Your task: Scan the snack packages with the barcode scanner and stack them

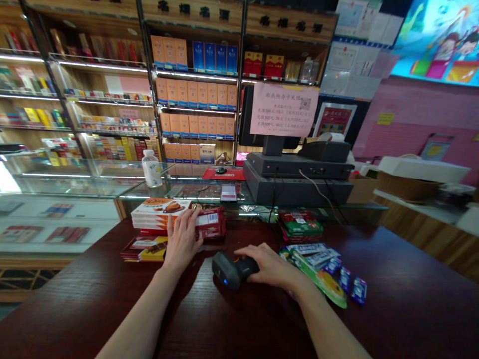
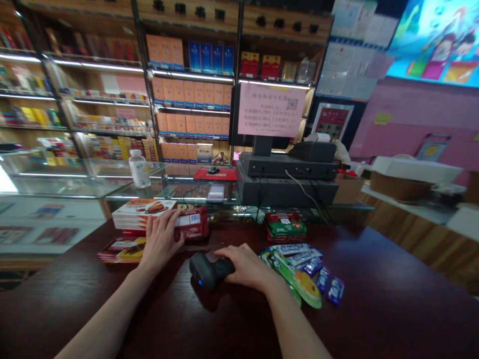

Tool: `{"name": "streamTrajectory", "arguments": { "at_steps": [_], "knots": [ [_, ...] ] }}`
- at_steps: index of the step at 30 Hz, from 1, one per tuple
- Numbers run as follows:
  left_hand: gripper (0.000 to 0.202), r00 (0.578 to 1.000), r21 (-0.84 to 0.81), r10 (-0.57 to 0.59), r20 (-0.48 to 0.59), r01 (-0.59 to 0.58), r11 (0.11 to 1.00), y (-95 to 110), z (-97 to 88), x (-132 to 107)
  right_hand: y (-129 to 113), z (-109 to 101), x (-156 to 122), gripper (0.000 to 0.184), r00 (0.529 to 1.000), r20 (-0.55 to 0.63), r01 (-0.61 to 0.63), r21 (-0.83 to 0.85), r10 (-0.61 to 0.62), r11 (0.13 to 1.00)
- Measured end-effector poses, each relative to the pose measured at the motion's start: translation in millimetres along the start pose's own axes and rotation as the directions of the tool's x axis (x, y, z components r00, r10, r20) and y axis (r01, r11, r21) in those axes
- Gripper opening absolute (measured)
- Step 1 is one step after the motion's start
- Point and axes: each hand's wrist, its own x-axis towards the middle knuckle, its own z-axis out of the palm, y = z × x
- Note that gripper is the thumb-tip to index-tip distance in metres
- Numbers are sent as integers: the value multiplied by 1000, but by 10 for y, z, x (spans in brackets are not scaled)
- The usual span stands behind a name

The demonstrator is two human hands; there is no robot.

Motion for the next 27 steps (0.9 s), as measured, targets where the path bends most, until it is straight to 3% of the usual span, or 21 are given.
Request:
{"name": "streamTrajectory", "arguments": {
  "at_steps": [6,10,14,19,22,27],
  "knots": [
    [81,1000,-10,0,-9,0,1000,-7,22,-1,-15,-3,-13,67,998,53,-43,42,40,998],
    [81,1000,-34,12,-1,-12,999,10,12,1,-39,-59,-36,61,998,43,-46,143,40,989],
    [78,999,-64,49,-12,-50,997,66,-23,19,-18,-69,0,43,987,-135,-36,342,87,939],
    [78,993,-100,117,-16,-118,988,179,-98,55,115,70,168,38,850,-460,-8,477,257,879],
    [79,984,-114,176,-7,-176,978,250,-130,71,161,162,260,41,807,-499,18,556,316,831],
    [77,969,-143,246,2,-243,959,328,-142,74,147,235,334,40,806,-486,22,595,338,803]
  ]
}}
